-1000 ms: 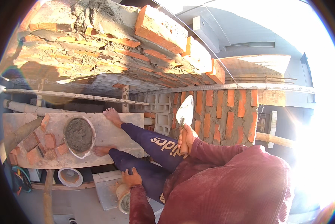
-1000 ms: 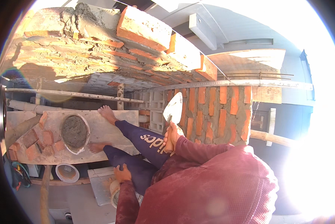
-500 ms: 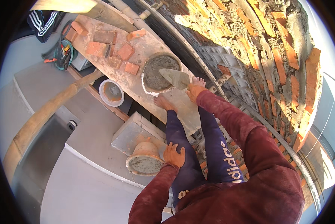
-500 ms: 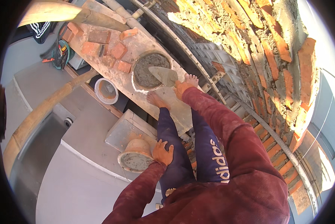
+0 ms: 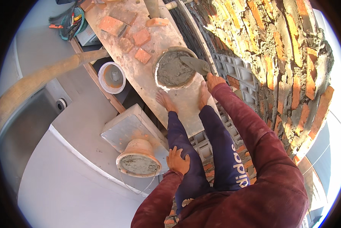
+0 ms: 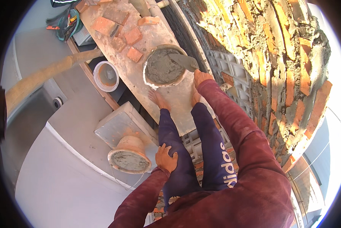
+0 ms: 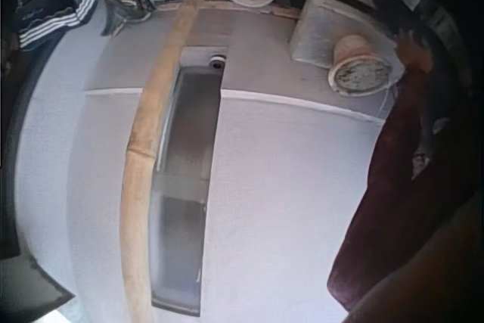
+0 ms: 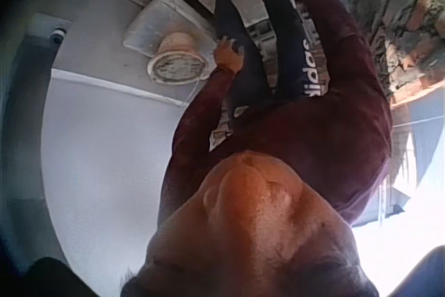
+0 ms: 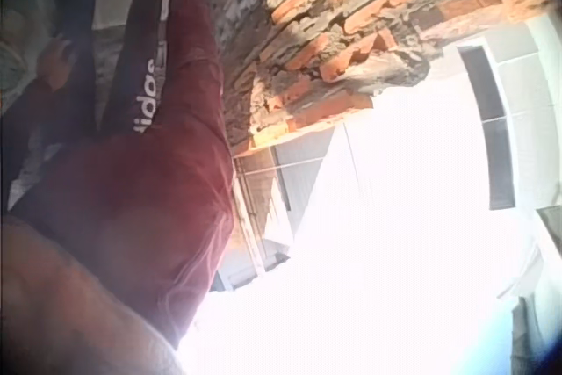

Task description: The person scoops mortar from a bucket using a trowel and spreads it onto a brick wall. They then pick up a red brick, place it onto the mortar, and tap it into position. The process is repeated as the person continues to build the wall.

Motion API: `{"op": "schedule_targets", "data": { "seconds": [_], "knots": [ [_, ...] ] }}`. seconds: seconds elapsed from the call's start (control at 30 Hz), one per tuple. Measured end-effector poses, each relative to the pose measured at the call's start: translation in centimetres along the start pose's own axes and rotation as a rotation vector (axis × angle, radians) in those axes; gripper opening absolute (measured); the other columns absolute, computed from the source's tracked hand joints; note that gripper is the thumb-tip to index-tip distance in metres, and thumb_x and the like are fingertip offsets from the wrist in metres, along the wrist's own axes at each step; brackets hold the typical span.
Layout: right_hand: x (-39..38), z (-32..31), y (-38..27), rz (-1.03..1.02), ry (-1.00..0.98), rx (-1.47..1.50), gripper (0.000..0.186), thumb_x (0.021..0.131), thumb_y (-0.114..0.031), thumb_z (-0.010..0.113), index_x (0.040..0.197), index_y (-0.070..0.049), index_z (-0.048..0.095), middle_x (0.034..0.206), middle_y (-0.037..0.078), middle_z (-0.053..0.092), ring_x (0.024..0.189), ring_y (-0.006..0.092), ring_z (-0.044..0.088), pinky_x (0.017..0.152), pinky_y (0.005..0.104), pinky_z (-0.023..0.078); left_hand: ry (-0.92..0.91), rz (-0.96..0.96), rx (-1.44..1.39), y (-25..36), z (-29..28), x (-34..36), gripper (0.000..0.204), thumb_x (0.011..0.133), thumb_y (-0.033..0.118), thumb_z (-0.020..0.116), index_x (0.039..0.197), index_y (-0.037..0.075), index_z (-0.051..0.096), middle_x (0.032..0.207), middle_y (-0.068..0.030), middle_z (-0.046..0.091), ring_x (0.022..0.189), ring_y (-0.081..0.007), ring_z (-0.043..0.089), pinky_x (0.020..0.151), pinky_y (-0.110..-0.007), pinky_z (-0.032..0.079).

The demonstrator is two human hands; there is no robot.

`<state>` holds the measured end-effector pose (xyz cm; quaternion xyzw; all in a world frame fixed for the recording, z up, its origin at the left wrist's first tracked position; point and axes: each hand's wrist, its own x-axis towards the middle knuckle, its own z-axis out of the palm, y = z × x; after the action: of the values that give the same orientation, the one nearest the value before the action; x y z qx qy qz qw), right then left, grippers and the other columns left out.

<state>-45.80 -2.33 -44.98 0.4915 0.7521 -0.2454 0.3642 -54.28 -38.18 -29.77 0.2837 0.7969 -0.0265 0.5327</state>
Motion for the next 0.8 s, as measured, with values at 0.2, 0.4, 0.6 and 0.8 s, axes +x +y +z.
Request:
{"op": "schedule_targets", "data": {
  "seconds": [0.2, 0.4, 0.6, 0.8],
  "knots": [
    [6.9, 3.1, -2.3, 0.125, 0.023, 0.127, 0.017, 0.081, -0.013, 0.058, 0.09, 0.001, 0.063, 0.091, 0.025, 0.067, 0.092, 0.039, 0.066, 0.08, 0.0459, 0.053, -0.008, 0.004, -0.046, 0.6, -0.7, 0.9, 0.044, 0.078, 0.032, 0.065, 0.117, 0.012, 0.062, 0.139, -0.0122, 0.047, 0.135, -0.0327, 0.034, 0.11, -0.054, 0.023],
    [6.2, 8.4, -3.9, -0.16, 0.026, 0.454, 0.019, 0.075, -0.018, 0.063, 0.085, -0.001, 0.062, 0.08, 0.023, 0.064, 0.079, 0.0414, 0.063, 0.071, 0.0463, 0.049, -0.026, 0.003, -0.062, 0.1, -0.8, 1.3, 0.044, 0.078, 0.031, 0.065, 0.116, 0.011, 0.062, 0.138, -0.0136, 0.047, 0.134, -0.0341, 0.035, 0.109, -0.055, 0.023],
    [8.5, 10.8, -5.4, -0.062, 0.076, 0.785, 0.018, 0.072, -0.014, 0.066, 0.078, -0.001, 0.054, 0.07, 0.019, 0.056, 0.07, 0.0351, 0.058, 0.063, 0.0398, 0.043, -0.057, 0.012, -0.061, 0.4, -1.9, 1.8, 0.043, 0.078, 0.031, 0.065, 0.115, 0.01, 0.063, 0.138, -0.015, 0.047, 0.134, -0.0353, 0.034, 0.11, -0.057, 0.021],
    [6.9, 12.3, -2.4, -0.18, 0.098, 0.812, 0.016, 0.075, -0.012, 0.06, 0.081, 0.0, 0.052, 0.073, 0.023, 0.058, 0.074, 0.0412, 0.057, 0.067, 0.0443, 0.044, -0.078, 0.007, -0.036, 0.7, -2.5, 2.0, 0.042, 0.078, 0.031, 0.066, 0.114, 0.009, 0.064, 0.138, -0.0166, 0.047, 0.133, -0.0367, 0.035, 0.109, -0.058, 0.022]
  ]
}}
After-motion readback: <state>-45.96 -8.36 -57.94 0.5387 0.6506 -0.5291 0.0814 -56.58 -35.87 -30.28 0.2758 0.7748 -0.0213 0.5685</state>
